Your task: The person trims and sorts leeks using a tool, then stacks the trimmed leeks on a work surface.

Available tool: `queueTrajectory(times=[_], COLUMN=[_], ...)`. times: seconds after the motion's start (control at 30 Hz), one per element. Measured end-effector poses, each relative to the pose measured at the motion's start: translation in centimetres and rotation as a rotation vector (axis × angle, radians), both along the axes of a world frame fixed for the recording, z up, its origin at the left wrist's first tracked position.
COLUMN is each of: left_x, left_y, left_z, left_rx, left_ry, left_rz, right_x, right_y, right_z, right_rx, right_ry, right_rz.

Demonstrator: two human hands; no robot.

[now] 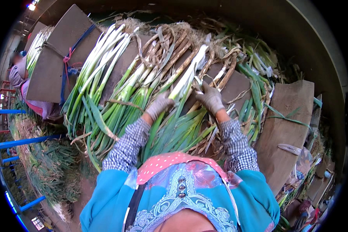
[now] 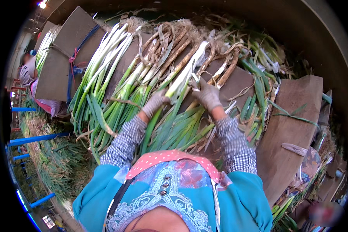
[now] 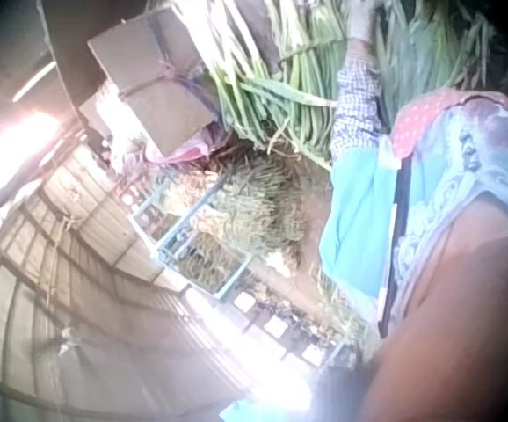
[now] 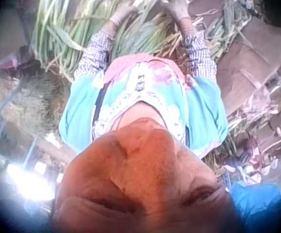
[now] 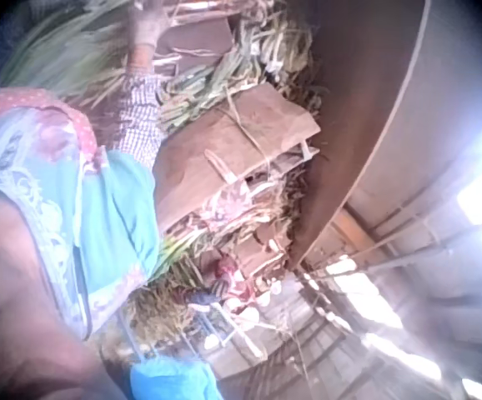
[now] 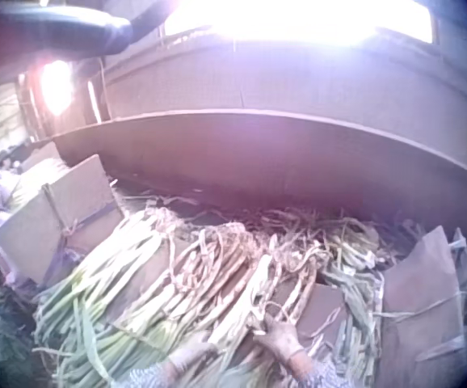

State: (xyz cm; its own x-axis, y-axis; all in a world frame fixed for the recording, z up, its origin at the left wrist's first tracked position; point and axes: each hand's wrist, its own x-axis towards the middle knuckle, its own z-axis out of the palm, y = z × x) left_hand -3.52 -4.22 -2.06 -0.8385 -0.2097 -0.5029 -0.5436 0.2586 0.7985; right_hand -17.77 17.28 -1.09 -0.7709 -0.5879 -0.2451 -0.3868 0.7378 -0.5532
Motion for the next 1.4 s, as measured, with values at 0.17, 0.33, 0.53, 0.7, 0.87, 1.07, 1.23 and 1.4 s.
queueTrajectory(times=[0.17, 0.33, 0.53, 0.7, 0.87, 1.07, 1.23, 1.4], left_x=[0.0, 2.8, 6.4, 7.5, 6.5, 5.4, 4.8, 2.8], left_y=[-3.5, -2.5, -0.1, 1.1, 4.2, 8.7, 9.0, 9.9], left_z=[11.1, 13.4, 4.4, 0.3, 4.1, 1.5, -0.6, -0.1], left_rx=[0.253, 0.226, 0.613, -0.231, 0.342, 0.566, 0.401, 0.192], left_ry=[0.139, 0.127, -0.058, 0.060, -0.001, 0.047, 0.051, 0.097], left_rz=[0.071, 0.187, 0.250, 0.071, 0.182, 0.231, 0.105, 0.046], right_x=[11.3, 7.2, 16.0, 19.0, 20.7, 22.6, 20.9, 18.9], right_y=[3.8, 9.7, 8.6, 7.9, 11.0, 13.3, 12.1, 11.7], right_z=[0.8, -4.4, -0.2, 1.8, 1.1, 0.8, 0.4, 0.5], right_rx=[-0.019, -0.411, 0.106, 0.099, 0.079, 0.204, 0.235, 0.198], right_ry=[-0.211, -0.141, -0.072, -0.178, -0.215, -0.286, -0.242, -0.152], right_rz=[0.153, -0.280, 0.065, 0.104, -0.088, -0.054, -0.103, -0.102])
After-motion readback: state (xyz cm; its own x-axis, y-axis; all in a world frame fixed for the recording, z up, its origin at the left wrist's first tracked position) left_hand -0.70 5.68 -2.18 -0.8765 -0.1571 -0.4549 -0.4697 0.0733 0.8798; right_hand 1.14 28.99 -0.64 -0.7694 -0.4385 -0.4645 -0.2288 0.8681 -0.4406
